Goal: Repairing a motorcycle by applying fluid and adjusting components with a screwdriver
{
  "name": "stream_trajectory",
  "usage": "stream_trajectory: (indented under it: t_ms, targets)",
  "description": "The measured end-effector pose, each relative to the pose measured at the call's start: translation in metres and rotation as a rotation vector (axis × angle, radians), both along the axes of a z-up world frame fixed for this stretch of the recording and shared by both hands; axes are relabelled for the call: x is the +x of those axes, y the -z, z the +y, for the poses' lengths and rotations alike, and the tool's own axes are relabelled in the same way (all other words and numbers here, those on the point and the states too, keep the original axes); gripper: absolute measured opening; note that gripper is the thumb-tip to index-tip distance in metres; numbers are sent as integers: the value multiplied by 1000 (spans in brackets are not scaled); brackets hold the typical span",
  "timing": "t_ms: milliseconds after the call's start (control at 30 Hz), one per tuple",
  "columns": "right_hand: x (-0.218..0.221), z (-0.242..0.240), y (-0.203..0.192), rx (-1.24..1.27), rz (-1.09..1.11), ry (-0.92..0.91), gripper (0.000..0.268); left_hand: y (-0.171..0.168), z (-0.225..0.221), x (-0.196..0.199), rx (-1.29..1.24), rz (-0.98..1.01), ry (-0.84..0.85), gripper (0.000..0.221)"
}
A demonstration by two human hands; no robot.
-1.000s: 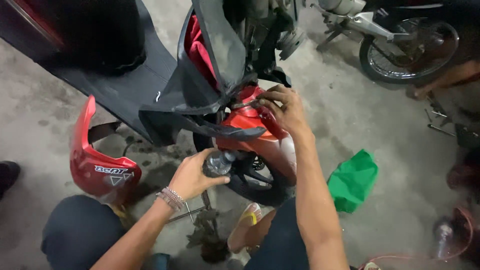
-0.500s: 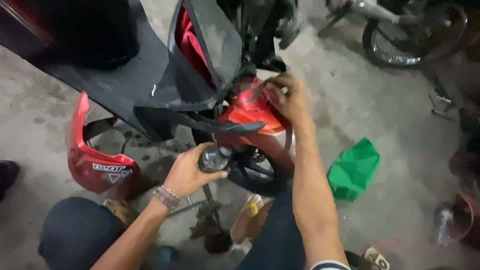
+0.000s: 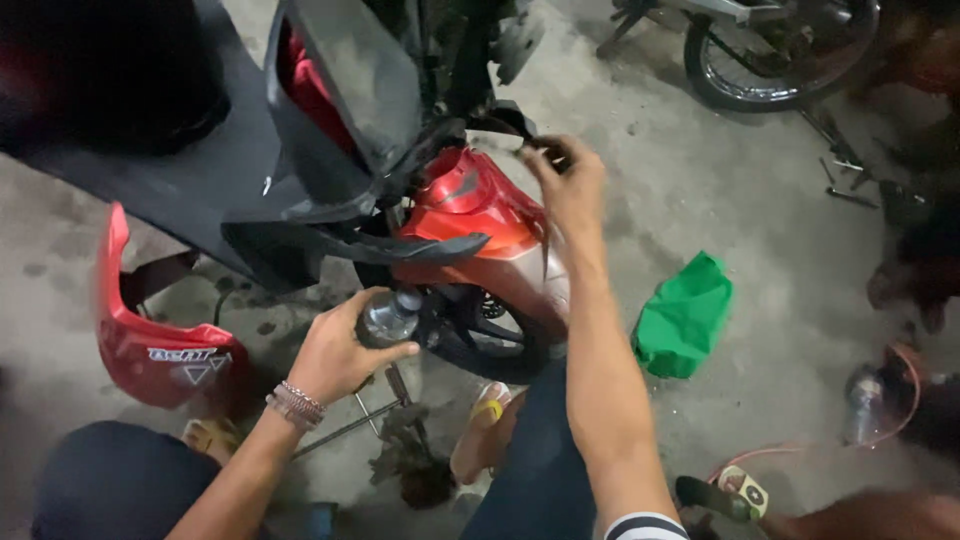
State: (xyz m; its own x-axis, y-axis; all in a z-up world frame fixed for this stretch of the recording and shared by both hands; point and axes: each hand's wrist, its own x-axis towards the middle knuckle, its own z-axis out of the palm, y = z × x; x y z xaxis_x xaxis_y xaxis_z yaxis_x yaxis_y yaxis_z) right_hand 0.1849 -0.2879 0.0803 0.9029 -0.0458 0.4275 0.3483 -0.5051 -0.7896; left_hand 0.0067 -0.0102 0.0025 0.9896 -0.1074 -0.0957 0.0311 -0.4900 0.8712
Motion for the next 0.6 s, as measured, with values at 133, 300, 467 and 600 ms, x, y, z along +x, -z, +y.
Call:
stream_trajectory:
  t_ms: [133,300,467,600]
  targets:
    - [13,5,21,-120,-90,-3,18,-4,-6,1,2,-12,6,82]
    - [27,10,40,-597,-395,206,22,-2,-10,2,9,-87,6,81]
    - [9,26,17,-638,-443,234,24,4,-4,2,-13,-87,7,79]
    - [-1,29,5,-502,-475,242,19,-1,2,-1,-5,-56,7,79]
